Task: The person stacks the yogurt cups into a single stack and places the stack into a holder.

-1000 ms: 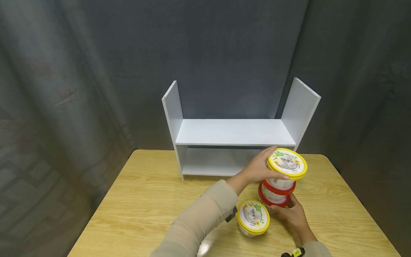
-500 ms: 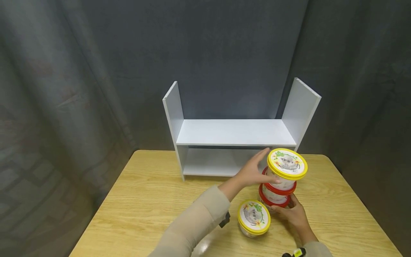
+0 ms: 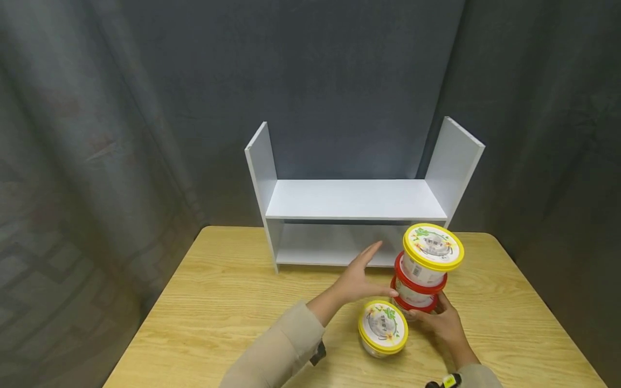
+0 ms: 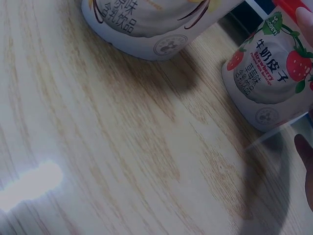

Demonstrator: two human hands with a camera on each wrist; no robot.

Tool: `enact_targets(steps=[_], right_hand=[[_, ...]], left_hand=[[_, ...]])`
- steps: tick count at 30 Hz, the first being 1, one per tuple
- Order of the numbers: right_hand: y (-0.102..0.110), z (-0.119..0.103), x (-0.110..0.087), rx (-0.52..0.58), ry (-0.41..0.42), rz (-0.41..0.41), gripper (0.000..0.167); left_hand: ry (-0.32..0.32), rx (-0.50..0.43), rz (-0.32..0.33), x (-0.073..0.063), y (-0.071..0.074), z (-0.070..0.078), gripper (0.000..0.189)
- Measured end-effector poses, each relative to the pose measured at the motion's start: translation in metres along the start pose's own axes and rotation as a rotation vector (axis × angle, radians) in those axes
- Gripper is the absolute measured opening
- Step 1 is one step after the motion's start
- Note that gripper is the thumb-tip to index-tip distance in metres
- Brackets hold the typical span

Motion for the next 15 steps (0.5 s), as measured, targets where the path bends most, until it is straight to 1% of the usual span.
enact_targets(steps=[3, 7, 10, 15], right_hand=[[-0.001, 0.0, 0.0, 0.044, -0.002, 0.007, 0.082], [-0.003, 0.0, -0.001, 0.099, -0.009, 0.004, 0.083], [-0.003, 0.001, -0.001, 0.125, -0.018, -0.001, 0.084], [-0.003, 0.001, -0.001, 0.13, -0.031, 0.002, 0.087]], left_hand=[[0.007, 0.025, -0.002, -0.008, -0.002, -0.009, 0.098], [-0.017, 0.076, -0.019, -0.017, -0.005, -0.02, 0.098], [0.0, 0.095, -0.04, -0.024, -0.008, -0.028, 0.097], [0.04, 0.107, -0.085, -0.034, -0.017, -0.042, 0.096]])
Point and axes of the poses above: each hand's wrist, its own x-axis towards the middle knuckle, its own y-axis out of the back of the hand, z = x × y, the point moved 4 cm from there along x, towards the middle knuckle
